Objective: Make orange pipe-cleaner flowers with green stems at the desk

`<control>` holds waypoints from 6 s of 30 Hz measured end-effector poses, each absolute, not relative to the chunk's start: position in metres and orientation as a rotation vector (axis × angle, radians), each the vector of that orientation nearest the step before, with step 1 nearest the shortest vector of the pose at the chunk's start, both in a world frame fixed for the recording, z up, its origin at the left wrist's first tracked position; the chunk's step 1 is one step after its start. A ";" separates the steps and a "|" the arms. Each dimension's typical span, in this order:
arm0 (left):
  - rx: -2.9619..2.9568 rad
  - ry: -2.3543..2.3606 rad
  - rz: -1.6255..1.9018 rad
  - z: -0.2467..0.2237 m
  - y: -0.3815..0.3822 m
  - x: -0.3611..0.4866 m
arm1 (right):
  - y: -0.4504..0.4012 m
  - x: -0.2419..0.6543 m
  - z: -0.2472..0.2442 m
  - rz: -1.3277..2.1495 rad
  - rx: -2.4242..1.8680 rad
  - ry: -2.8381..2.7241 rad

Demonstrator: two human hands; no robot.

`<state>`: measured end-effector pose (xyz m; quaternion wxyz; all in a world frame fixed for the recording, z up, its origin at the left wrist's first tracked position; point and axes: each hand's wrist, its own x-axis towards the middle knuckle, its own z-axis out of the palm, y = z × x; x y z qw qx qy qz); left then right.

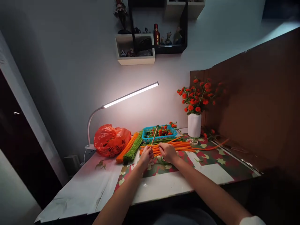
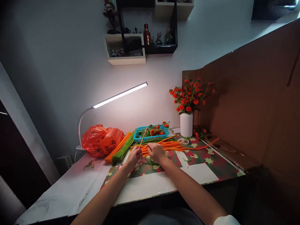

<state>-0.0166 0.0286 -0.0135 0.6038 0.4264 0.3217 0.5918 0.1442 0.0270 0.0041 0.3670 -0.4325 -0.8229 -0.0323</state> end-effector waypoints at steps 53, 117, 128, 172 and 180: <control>1.110 0.609 0.797 0.002 0.001 -0.028 | 0.041 0.181 -0.010 0.728 -0.900 -1.990; 1.005 0.817 0.916 -0.005 0.000 -0.019 | 0.010 0.159 -0.001 -0.566 -0.591 -2.023; 1.011 0.528 1.093 0.003 0.005 -0.029 | 0.010 0.159 0.000 0.320 -0.683 -1.985; 1.453 1.124 0.997 -0.007 0.000 -0.003 | 0.014 0.172 0.001 -0.236 -0.752 -1.950; 1.732 1.427 1.361 -0.010 -0.003 0.004 | 0.011 0.165 0.000 -0.217 -0.732 -1.998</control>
